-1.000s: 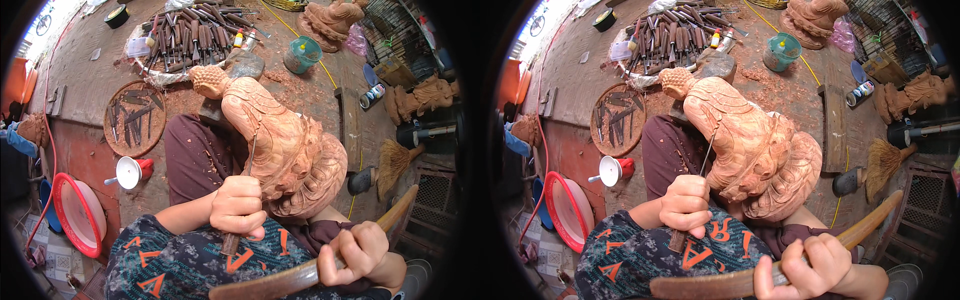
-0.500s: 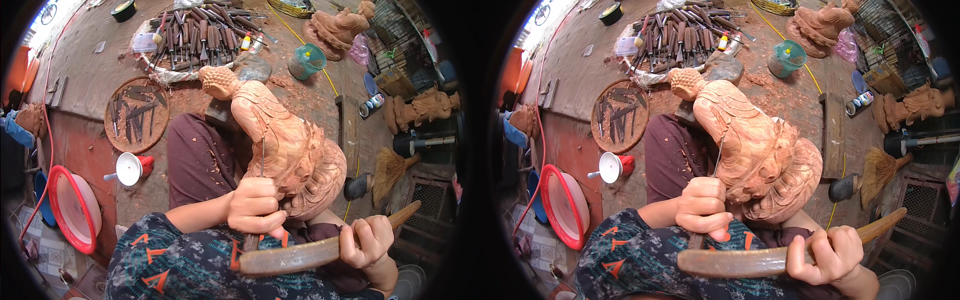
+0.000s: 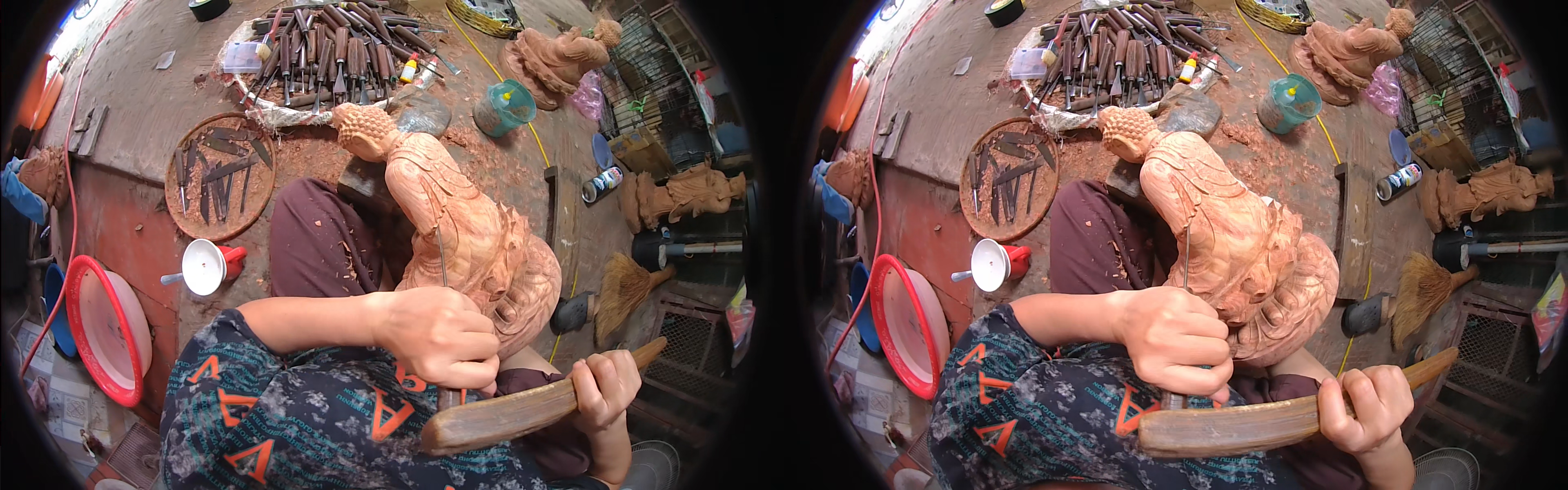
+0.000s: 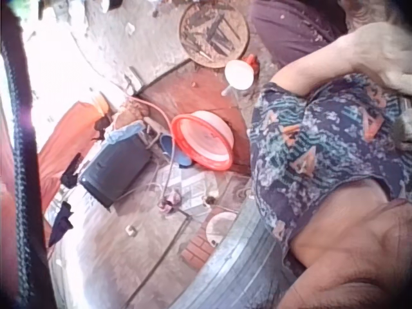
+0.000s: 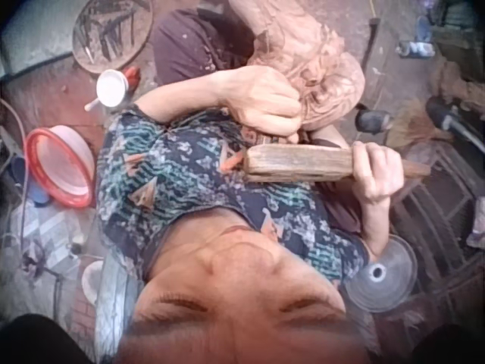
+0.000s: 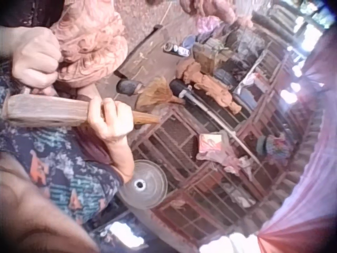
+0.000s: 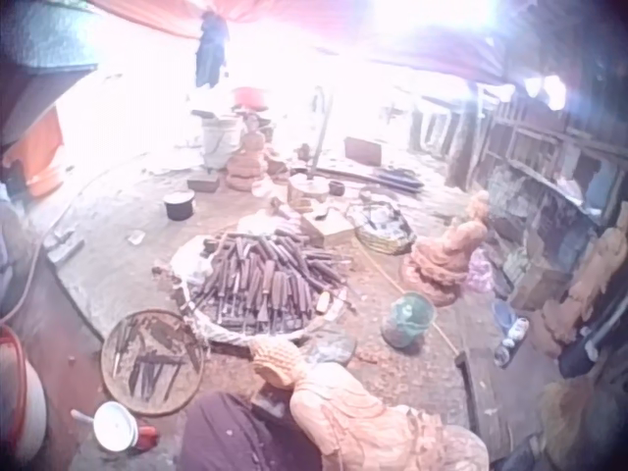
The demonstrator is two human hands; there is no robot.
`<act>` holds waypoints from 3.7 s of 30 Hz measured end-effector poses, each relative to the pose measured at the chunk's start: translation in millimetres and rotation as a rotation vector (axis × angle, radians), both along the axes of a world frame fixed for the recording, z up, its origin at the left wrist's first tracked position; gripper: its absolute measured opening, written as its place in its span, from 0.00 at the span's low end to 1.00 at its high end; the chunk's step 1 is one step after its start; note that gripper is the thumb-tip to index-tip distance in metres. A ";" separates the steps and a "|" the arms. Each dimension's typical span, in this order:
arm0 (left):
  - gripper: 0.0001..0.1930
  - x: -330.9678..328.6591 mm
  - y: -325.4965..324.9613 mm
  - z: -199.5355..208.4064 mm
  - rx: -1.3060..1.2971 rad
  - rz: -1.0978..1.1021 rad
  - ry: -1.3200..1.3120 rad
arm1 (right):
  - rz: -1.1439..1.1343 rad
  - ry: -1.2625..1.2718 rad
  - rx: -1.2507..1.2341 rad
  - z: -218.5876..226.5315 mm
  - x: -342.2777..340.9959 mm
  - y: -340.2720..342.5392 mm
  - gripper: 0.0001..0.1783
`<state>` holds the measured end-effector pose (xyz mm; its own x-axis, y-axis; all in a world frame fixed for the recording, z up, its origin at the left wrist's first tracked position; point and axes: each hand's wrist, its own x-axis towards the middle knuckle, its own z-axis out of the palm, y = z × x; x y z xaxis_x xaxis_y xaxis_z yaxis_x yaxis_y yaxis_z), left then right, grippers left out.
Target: The person carves a wooden Buddha statue using a chisel and mallet. They repeatedly strike the chisel to shape the wood, occasionally switching tools and brushing away wood shavings.
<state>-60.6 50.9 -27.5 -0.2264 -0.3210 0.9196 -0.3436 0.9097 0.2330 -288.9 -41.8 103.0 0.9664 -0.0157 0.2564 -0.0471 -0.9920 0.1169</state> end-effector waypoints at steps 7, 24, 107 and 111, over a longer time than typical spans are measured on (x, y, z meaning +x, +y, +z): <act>0.15 -11.0 -8.2 1.5 -0.057 0.157 0.137 | -0.066 -0.013 0.081 2.4 -9.8 -4.4 0.22; 0.16 -25.0 -21.0 11.6 -0.109 0.407 0.336 | -0.073 -0.297 0.294 -12.6 -18.8 -11.4 0.21; 0.17 -14.0 33.3 -26.4 0.127 0.163 0.051 | 0.198 0.003 -0.164 -8.2 11.0 19.3 0.22; 0.18 -9.8 39.1 -26.3 0.153 0.200 -0.045 | 0.239 -0.006 -0.115 -12.6 6.5 17.1 0.10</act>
